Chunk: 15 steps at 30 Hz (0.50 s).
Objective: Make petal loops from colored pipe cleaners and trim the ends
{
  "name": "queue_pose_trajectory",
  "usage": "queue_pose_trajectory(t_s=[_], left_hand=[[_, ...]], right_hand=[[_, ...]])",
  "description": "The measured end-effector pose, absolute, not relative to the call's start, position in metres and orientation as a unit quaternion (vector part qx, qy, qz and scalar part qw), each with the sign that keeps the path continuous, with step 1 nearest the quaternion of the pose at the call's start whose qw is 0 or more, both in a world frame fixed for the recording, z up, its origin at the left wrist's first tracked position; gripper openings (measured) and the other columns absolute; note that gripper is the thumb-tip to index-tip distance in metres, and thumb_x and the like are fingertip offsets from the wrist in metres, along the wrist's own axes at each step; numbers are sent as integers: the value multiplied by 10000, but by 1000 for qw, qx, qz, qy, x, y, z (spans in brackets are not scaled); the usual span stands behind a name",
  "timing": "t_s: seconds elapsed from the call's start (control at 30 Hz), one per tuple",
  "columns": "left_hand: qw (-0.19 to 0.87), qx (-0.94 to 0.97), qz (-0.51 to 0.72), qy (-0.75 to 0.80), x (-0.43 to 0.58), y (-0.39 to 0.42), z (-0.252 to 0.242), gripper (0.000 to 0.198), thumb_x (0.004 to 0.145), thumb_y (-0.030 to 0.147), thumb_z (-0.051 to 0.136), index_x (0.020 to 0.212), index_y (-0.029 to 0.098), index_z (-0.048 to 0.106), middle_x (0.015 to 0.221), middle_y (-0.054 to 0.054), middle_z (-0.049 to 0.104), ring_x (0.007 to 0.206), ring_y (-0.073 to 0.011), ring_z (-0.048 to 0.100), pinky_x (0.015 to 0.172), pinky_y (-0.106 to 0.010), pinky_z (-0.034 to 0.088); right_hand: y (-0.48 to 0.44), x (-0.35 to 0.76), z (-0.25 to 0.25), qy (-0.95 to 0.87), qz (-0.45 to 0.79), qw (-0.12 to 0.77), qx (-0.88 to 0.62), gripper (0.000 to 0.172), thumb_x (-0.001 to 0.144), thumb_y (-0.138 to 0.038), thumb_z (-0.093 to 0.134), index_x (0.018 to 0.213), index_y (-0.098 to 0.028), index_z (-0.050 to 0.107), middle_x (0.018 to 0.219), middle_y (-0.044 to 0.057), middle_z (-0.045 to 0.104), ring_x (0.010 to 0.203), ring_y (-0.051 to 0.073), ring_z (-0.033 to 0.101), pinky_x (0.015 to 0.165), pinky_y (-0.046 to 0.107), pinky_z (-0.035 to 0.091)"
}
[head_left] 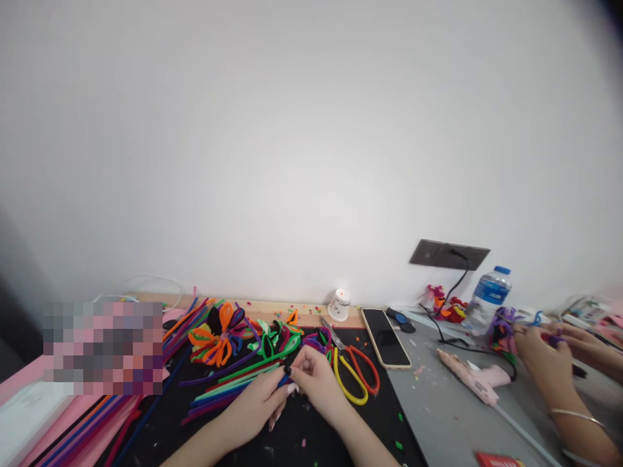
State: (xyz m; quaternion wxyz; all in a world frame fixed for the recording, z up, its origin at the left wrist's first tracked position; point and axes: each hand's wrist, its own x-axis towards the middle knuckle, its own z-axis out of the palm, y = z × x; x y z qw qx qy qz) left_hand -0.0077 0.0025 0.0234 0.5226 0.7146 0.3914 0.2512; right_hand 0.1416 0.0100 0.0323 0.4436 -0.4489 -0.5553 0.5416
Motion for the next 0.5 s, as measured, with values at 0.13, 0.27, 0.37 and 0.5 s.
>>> queue_pose_trajectory(t_s=[0.13, 0.27, 0.37, 0.5], left_hand=[[519, 718, 248, 391, -8, 2, 23, 269, 866, 430, 368, 760, 195, 446, 521, 69, 461, 444, -103, 454, 473, -208, 394], [530, 712, 247, 389, -9, 2, 27, 256, 857, 423, 383, 738, 203, 437, 552, 57, 492, 482, -122, 489, 509, -227, 414], [530, 718, 240, 383, -9, 2, 30, 250, 855, 409, 389, 718, 206, 440, 571, 47, 505, 524, -138, 510, 554, -244, 426], [514, 733, 234, 380, -10, 2, 31, 302, 864, 418, 361, 660, 207, 433, 583, 30, 510, 582, -155, 509, 611, -262, 423]], right_hand=[[9, 142, 31, -557, 538, 446, -450, 233, 683, -268, 670, 629, -179, 461, 440, -89, 426, 377, 57, 358, 398, 180, 249], [10, 144, 27, -571, 530, 428, -458, 240, 676, -265, 677, 612, -168, 468, 442, -78, 440, 388, 58, 367, 402, 179, 245], [11, 145, 25, -576, 535, 411, -461, 245, 670, -273, 681, 614, -162, 470, 452, -67, 460, 396, 65, 391, 406, 180, 264], [12, 145, 24, -582, 536, 402, -461, 237, 686, -287, 669, 674, -170, 464, 484, -68, 476, 414, 76, 428, 416, 178, 301]])
